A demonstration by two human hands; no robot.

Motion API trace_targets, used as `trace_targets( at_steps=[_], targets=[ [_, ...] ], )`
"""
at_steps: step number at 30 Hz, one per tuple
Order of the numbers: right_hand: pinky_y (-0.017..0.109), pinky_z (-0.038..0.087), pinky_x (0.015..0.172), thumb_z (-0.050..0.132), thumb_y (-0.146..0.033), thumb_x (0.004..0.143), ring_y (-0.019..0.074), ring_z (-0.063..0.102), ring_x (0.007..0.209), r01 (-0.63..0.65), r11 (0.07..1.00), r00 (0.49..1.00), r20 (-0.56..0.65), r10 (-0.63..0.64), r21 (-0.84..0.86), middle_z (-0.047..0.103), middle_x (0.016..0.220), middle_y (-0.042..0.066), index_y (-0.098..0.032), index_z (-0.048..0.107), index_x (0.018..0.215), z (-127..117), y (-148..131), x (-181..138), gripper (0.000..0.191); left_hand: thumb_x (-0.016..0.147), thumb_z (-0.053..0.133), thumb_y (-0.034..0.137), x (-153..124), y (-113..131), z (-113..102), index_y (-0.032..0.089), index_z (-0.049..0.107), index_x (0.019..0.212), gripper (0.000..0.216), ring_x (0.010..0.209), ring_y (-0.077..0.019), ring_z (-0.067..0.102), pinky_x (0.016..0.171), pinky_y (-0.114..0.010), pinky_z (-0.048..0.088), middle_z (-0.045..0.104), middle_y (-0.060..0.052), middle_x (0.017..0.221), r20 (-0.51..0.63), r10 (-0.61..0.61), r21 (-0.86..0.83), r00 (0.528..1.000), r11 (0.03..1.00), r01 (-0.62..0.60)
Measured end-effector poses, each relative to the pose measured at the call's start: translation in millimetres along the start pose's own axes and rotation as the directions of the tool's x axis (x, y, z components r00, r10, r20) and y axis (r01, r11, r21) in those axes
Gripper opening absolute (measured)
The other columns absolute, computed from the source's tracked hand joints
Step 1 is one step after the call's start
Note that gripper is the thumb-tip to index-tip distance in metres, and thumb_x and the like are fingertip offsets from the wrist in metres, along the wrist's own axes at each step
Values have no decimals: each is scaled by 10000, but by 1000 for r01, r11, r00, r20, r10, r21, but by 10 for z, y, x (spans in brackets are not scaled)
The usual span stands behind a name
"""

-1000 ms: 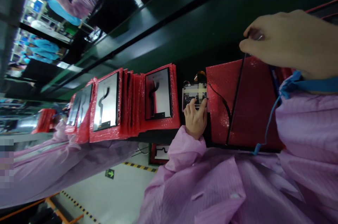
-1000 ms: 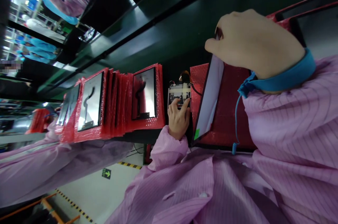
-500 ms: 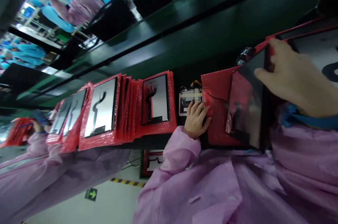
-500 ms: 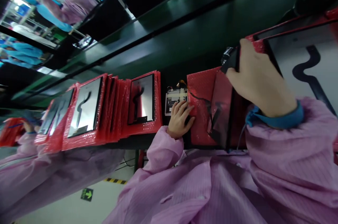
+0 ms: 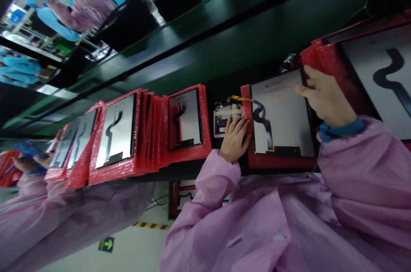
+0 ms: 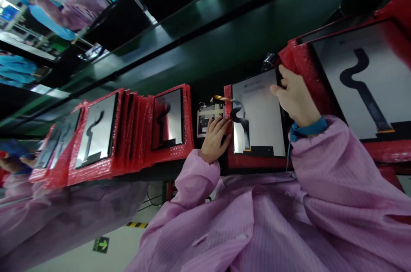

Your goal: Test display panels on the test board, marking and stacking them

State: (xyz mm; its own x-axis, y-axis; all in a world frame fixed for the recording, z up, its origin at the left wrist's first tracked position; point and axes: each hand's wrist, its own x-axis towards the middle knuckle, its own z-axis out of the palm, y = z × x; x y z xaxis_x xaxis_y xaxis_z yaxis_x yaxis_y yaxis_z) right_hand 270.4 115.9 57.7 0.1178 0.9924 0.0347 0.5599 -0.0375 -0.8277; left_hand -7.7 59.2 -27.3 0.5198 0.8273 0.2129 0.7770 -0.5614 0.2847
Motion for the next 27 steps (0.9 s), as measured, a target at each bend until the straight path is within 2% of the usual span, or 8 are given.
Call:
trace_targets(
  at_steps=[2,4,10,13,16,21,24,27],
  targets=[
    [291,475,672,488,-207,913,157,614,719,-132,990,991,45,130,57,710,1004,142,-47,432,1512,77,54,41,622,1008,463,287,-1,8,11,147,530,1451,470,1468,-294,449,1281,-577,236,573,-147,1508,-5,2,8,1000,1000,-2],
    [316,506,769,487,-182,904,182,650,805,-153,986,985,74,159,-71,706,998,138,-75,525,1424,98,81,59,532,1009,465,283,-7,20,12,143,534,1448,466,1467,-299,449,1281,-573,239,579,-144,1502,-9,2,15,1000,1000,-1],
    [548,395,1078,572,-333,896,370,575,1209,154,829,987,128,-100,-538,664,1126,234,-82,692,971,149,-10,26,289,1011,496,286,78,12,-147,145,605,1353,386,1387,-294,514,1244,-554,309,636,-165,1399,-25,47,-2,999,999,-47],
    [480,433,993,507,-433,956,319,643,1039,275,825,938,327,-117,-494,715,973,168,-133,682,826,305,-140,89,370,1042,444,325,302,-81,-258,174,658,1241,329,1256,-252,599,1171,-483,408,687,-136,1283,-116,42,-22,992,999,-45],
    [347,429,754,562,-521,929,221,627,779,216,898,895,446,-26,-383,711,832,111,-168,634,743,504,-231,181,406,1062,398,384,614,-237,-277,171,625,1304,394,1288,-244,581,1152,-448,424,659,-145,1341,-185,30,-39,982,999,-38],
    [278,311,610,670,-443,858,123,488,621,229,943,894,436,-105,-241,626,721,34,-172,539,705,693,-243,164,338,1079,366,415,949,-451,-224,218,524,1459,456,1496,-250,416,1263,-529,253,533,-132,1541,-116,91,-53,989,994,-97],
    [286,322,652,675,-375,870,140,501,686,312,919,898,390,-202,-241,612,754,30,-174,522,730,699,-261,66,289,1059,450,396,954,-484,-273,243,656,1291,346,1472,-246,455,1276,-547,220,619,-103,1449,-87,152,-47,985,986,-157],
    [332,353,726,639,-340,915,212,551,845,458,810,876,342,-341,-367,641,872,80,-176,576,805,677,-318,-42,207,1035,511,422,909,-474,-359,230,704,1120,285,1354,-239,568,1258,-521,282,714,-85,1278,-144,173,-32,974,983,-179]
  ],
)
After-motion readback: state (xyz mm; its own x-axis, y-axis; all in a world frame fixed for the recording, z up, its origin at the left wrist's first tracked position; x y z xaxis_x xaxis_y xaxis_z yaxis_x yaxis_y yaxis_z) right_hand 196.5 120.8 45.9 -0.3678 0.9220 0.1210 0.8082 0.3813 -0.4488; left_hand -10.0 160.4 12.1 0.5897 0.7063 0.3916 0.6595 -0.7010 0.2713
